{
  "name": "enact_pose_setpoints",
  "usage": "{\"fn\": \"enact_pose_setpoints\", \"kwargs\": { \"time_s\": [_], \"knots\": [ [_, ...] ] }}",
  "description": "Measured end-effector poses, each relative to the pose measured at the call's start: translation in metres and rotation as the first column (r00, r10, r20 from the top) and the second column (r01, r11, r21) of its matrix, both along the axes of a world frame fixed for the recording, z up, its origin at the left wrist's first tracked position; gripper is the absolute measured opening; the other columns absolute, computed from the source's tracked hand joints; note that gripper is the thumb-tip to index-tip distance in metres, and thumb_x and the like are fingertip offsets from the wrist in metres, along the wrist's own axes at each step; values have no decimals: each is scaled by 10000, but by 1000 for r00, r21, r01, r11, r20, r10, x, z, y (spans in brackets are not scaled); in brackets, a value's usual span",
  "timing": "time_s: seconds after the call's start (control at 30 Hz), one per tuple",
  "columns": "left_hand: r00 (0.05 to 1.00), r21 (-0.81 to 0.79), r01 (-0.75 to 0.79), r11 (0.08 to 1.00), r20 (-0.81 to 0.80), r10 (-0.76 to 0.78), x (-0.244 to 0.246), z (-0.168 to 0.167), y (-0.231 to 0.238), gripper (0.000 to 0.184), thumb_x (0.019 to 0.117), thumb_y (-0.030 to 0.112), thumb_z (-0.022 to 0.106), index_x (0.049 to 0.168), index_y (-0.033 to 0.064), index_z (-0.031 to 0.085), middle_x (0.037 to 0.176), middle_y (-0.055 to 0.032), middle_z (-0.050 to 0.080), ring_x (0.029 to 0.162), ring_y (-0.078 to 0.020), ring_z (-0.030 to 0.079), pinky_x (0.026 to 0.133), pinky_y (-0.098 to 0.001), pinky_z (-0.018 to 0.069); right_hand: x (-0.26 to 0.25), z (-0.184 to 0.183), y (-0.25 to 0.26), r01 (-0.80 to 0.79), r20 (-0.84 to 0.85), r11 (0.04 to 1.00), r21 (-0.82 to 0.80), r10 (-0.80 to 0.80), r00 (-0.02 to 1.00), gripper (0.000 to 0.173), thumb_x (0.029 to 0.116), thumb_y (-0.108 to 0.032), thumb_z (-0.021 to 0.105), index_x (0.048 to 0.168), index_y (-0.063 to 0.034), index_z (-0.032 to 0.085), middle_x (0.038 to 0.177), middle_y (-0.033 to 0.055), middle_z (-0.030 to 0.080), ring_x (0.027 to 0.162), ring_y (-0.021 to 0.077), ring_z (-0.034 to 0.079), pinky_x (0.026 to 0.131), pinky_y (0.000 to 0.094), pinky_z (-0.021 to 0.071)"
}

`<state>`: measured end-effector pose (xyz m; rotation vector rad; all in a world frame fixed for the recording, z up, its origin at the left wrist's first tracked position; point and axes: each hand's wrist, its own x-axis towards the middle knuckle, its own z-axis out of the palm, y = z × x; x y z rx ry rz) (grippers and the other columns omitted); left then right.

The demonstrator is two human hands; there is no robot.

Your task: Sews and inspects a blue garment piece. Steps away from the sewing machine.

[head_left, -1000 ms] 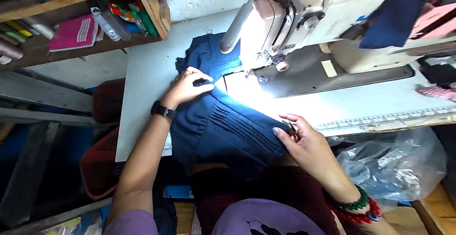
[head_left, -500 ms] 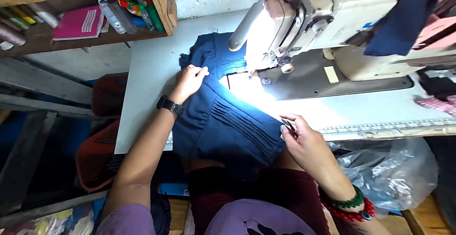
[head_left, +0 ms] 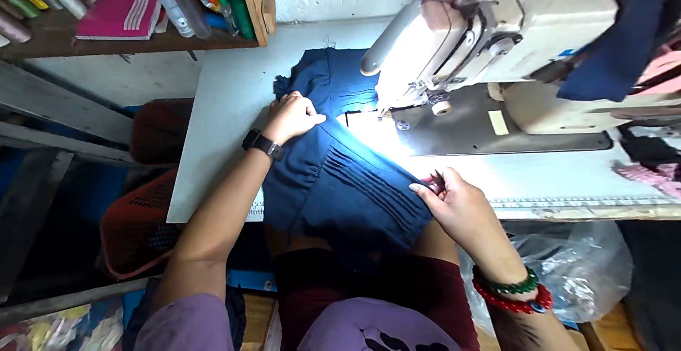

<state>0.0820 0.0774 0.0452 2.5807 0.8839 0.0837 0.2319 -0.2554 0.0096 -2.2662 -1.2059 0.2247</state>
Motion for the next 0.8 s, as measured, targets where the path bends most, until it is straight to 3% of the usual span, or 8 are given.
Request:
{"fn": "enact_pose_setpoints", "kwargs": {
  "time_s": [0.1,0.17,0.23,0.3,0.5,0.67,0.73,0.8],
  "knots": [
    [977,207,-109,972,202,67,-5,-5,-24,362,948,438,686,985,80,729,1102,-171,654,1111,-367,609,935,-600,441,-3,-1,-1,25,16,1000,7,-25,1000,420,1000,-352,632,1214,7,589,875,158,669,739,313,660,667,530,542],
    [921,365,-33,931,372,-113,-13,-8,-57,235,982,309,631,1013,108,746,1091,-135,671,1104,-336,605,948,-555,437,-3,-4,-1,14,54,999,38,-17,998,399,1004,-353,615,1191,-2,596,870,146,679,732,299,669,647,512,550],
    [902,390,187,902,296,-315,-28,-21,-93,376,1042,371,486,1269,175,712,1322,-67,653,1318,-266,530,1130,-560,338,-2,-5,-2,-5,60,999,42,2,998,381,1008,-350,598,1186,-13,603,875,132,682,743,286,671,648,506,552],
    [921,289,340,895,90,-379,-43,-37,-103,574,1064,547,353,1545,263,484,1641,-1,388,1562,-225,244,1248,-641,109,0,-5,-2,-29,56,999,37,27,998,349,1016,-322,582,1191,-22,609,886,133,684,750,293,673,649,517,550],
    [993,251,108,962,20,-117,-57,-35,-60,767,976,747,353,1597,297,386,1700,-11,255,1578,-318,169,1190,-746,46,-4,-1,2,-65,38,998,-26,66,997,280,1024,-262,586,1217,-65,630,940,148,693,799,342,687,674,573,546],
    [980,262,-186,947,119,159,-81,-32,-42,746,1003,616,498,1485,47,500,1576,-192,427,1478,-397,366,1150,-721,244,-2,0,2,-77,52,996,-41,79,996,321,1023,-286,575,1262,-77,626,966,138,714,814,326,703,692,571,555],
    [969,262,-229,938,149,195,-103,-21,-40,608,944,561,651,1241,30,646,1384,-241,553,1305,-455,497,1002,-680,406,-5,7,-1,-179,34,982,-68,181,983,315,1005,-246,574,1260,-70,629,929,126,712,787,318,704,681,564,564],
    [969,206,-243,948,100,226,-132,-6,-44,505,912,465,747,1071,-11,688,1290,-275,567,1214,-497,520,924,-682,436,-14,23,-1,-418,-54,904,-85,415,908,339,959,-215,607,1272,-93,659,859,97,703,696,288,687,608,542,568]
  ]
}}
